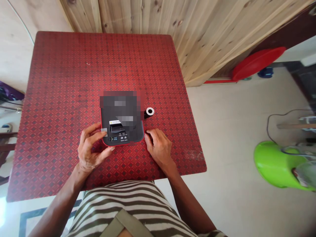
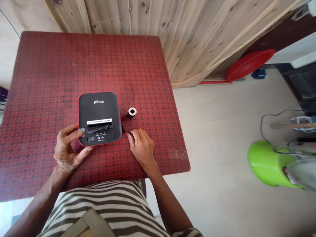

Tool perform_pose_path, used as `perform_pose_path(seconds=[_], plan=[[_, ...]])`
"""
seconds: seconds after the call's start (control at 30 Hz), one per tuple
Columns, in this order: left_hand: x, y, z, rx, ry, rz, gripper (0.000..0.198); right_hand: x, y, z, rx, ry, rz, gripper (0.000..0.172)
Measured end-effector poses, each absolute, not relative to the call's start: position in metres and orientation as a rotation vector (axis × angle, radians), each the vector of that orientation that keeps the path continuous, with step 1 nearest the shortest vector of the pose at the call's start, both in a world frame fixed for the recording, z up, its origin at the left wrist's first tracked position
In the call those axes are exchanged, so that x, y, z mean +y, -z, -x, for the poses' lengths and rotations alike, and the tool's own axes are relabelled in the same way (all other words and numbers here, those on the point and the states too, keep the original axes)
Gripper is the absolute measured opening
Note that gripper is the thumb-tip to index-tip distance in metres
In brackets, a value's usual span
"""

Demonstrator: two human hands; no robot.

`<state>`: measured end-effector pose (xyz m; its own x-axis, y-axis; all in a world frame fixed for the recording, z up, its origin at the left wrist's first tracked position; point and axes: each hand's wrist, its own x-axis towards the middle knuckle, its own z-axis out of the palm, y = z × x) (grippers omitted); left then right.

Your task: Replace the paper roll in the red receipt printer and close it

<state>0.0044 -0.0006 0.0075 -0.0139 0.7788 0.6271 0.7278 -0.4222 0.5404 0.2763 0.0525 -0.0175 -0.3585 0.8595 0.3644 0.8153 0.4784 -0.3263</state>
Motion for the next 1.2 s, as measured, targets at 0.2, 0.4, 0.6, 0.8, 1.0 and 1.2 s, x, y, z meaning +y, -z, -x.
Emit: perform_pose_path(seconds=[0.2, 0.4, 0.6, 0.8, 1.0, 1.2], plan=[[0.000, -0.010, -0.005, 1.608, -1.421, -2.056, 0.051, 0.051, 0.023, -0.279, -2.230, -0.121, 1.352, 0.019], [0.002, -0.003, -0.003, 1.669, -1.403, -2.124, 0.048, 0.056, -0.011, -0.278, -2.028, -0.229, 1.211, 0.012], [0.000, -0.002, -0.003, 1.684, -1.428, -2.240, 0.052, 0.101, -0.079, -0.233, -2.381, -0.212, 0.931, 0.021], [0.000, -0.002, -0.004, 1.674, -1.428, -2.251, 0.057, 0.146, -0.106, -0.166, -3.042, -0.221, 1.127, 0.029], [0.000, -0.002, -0.004, 1.662, -1.411, -2.257, 0.057, 0.147, -0.104, -0.157, -3.111, -0.216, 1.079, 0.031], [0.000, 0.001, -0.003, 1.715, -1.377, -2.263, 0.054, 0.150, -0.100, -0.163, -3.080, -0.271, 1.061, 0.026]])
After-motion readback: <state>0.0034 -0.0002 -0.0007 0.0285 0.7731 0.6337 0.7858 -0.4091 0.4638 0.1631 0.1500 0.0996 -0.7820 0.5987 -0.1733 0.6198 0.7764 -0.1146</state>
